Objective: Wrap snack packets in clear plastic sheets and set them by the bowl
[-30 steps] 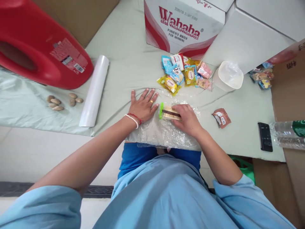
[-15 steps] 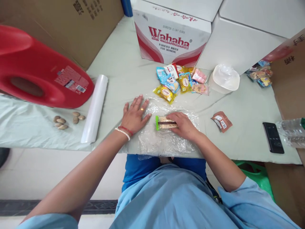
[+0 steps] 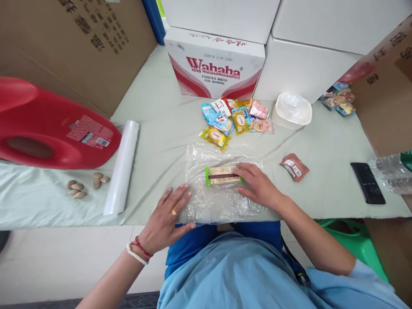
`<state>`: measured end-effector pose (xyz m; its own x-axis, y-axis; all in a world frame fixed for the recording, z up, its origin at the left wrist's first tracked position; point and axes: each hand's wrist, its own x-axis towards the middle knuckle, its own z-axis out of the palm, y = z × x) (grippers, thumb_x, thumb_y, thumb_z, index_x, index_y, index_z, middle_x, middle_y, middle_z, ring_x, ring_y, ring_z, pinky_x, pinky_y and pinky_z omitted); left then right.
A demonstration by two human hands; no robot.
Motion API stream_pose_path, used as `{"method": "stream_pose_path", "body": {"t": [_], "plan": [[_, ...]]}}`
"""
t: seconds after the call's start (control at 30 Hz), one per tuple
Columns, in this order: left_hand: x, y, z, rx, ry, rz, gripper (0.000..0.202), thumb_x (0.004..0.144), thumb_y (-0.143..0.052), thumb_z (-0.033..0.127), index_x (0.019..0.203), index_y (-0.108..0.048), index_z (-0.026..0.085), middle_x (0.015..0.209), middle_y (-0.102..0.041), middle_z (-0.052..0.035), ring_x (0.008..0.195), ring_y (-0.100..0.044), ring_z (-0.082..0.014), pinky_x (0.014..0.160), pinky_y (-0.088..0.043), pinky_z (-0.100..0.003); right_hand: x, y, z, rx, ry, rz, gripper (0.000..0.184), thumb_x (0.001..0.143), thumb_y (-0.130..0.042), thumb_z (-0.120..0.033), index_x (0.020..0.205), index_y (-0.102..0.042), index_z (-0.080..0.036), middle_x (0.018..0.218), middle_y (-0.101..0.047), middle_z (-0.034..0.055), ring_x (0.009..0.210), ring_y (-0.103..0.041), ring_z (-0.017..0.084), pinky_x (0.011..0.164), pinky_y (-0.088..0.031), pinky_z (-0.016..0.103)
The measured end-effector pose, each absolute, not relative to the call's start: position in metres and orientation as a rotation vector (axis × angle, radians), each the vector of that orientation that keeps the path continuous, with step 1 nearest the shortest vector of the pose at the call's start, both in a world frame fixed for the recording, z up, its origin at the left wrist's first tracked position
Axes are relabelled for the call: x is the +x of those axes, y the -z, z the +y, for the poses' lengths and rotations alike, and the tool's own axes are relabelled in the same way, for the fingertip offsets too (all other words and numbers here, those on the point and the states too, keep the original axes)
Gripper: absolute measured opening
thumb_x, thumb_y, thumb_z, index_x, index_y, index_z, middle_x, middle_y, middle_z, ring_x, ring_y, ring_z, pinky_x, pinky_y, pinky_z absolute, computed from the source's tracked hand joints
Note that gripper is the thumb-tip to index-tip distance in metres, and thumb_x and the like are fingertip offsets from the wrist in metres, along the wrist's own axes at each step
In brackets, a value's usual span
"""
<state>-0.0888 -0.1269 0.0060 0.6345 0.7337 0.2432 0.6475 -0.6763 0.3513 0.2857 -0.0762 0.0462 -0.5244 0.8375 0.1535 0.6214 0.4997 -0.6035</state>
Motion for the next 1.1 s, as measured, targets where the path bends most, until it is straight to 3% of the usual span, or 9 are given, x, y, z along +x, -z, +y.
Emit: {"method": "stream_pose_path", "body": {"t": [0.1, 0.17, 0.27, 0.33, 0.47, 0.67, 0.8, 0.97, 1.1], "plan": [[-0.098, -0.006, -0.135, 2.678, -0.495, 1.033, 0.093, 0.095, -0.066, 0.069, 0.169, -0.030, 0.027, 0.174, -0.033, -0.0214, 0.160, -0.038, -0.0369, 0.135, -0.020, -0.059, 0.318, -0.052, -0.114, -1.127, -0.811, -2.351, 0.056, 0.099, -0.072, -0.045, 0.153, -0.057, -0.034, 0.150, -0.064, 0.0146, 0.139, -0.061, 0.032, 0.114, -0.056, 0.055], [-0.101, -0.006, -0.137, 2.696, -0.428, 1.000, 0.071, 0.098, -0.067, 0.058, 0.160, -0.047, 0.030, 0.174, -0.036, -0.0169, 0.161, -0.037, -0.0347, 0.136, -0.017, -0.058, 0.333, -0.046, -0.138, -1.127, -0.864, -2.363, 0.062, 0.096, -0.077, -0.045, 0.153, -0.058, -0.035, 0.151, -0.064, 0.0149, 0.140, -0.061, 0.033, 0.113, -0.058, 0.055], [-0.101, -0.003, -0.140, 2.624, -0.416, 1.030, 0.035, 0.104, -0.060, 0.035, 0.138, -0.068, 0.033, 0.168, -0.048, -0.0084, 0.162, -0.037, -0.0293, 0.136, -0.018, -0.057, 0.341, -0.026, -0.164, -1.185, -0.777, -2.265, 0.037, 0.100, -0.071, -0.035, 0.137, -0.070, -0.036, 0.145, -0.069, 0.0136, 0.132, -0.068, 0.033, 0.108, -0.061, 0.057], [-0.101, 0.000, -0.142, 2.534, -0.479, 1.056, 0.027, 0.106, -0.054, 0.026, 0.125, -0.073, 0.031, 0.160, -0.058, -0.0061, 0.159, -0.042, -0.0259, 0.136, -0.023, -0.056, 0.338, -0.016, -0.175, -1.207, -0.695, -2.172, 0.026, 0.102, -0.064, -0.027, 0.123, -0.076, -0.038, 0.138, -0.073, 0.0109, 0.123, -0.072, 0.031, 0.104, -0.063, 0.057], [-0.101, -0.001, -0.146, 2.348, -0.615, 1.101, 0.027, 0.107, -0.049, 0.021, 0.117, -0.072, 0.027, 0.143, -0.072, -0.0068, 0.148, -0.056, -0.0231, 0.132, -0.035, -0.053, 0.330, -0.018, -0.181, -1.161, -0.691, -2.108, 0.024, 0.103, -0.062, -0.023, 0.118, -0.075, -0.036, 0.122, -0.079, 0.0070, 0.112, -0.075, 0.027, 0.103, -0.062, 0.053], [-0.095, -0.025, -0.113, 2.066, -0.675, 1.240, 0.025, 0.107, -0.051, 0.041, 0.111, -0.072, 0.028, 0.121, -0.080, -0.0036, 0.140, -0.063, -0.0252, 0.126, -0.044, -0.052, 0.334, -0.061, -0.134, -1.234, -0.845, -2.077, 0.018, 0.108, -0.058, -0.032, 0.108, -0.075, -0.027, 0.091, -0.077, 0.0044, 0.086, -0.072, 0.020, 0.082, -0.059, 0.034], [-0.073, -0.030, -0.060, 1.888, -0.636, 1.466, 0.040, 0.100, -0.050, 0.058, 0.099, -0.072, 0.025, 0.133, -0.074, -0.0097, 0.131, -0.066, -0.0304, 0.118, -0.050, -0.052, 0.333, -0.068, -0.071, -1.422, -0.880, -1.960, 0.024, 0.104, -0.060, -0.040, 0.102, -0.076, -0.023, 0.092, -0.078, 0.0039, 0.082, -0.071, 0.019, 0.077, -0.055, 0.030], [-0.066, -0.046, -0.006, 1.842, -0.652, 1.816, 0.028, 0.083, -0.063, 0.044, 0.097, -0.068, 0.020, 0.117, -0.071, -0.0163, 0.129, -0.061, -0.0388, 0.118, -0.047, -0.059, 0.328, -0.056, -0.027, -1.726, -0.785, -2.066, 0.019, 0.097, -0.059, -0.028, 0.097, -0.076, -0.019, 0.091, -0.077, 0.0050, 0.083, -0.068, 0.021, 0.078, -0.052, 0.031], [-0.078, -0.086, -0.035, 1.794, -1.180, 2.172, 0.031, 0.090, -0.060, 0.036, 0.114, -0.065, 0.018, 0.121, -0.064, -0.0156, 0.132, -0.053, -0.0413, 0.119, -0.038, -0.070, 0.331, -0.060, -0.026, -1.920, -0.423, -2.217, 0.028, 0.096, -0.060, -0.024, 0.119, -0.077, -0.018, 0.116, -0.075, 0.0142, 0.109, -0.065, 0.031, 0.094, -0.051, 0.041]]}}
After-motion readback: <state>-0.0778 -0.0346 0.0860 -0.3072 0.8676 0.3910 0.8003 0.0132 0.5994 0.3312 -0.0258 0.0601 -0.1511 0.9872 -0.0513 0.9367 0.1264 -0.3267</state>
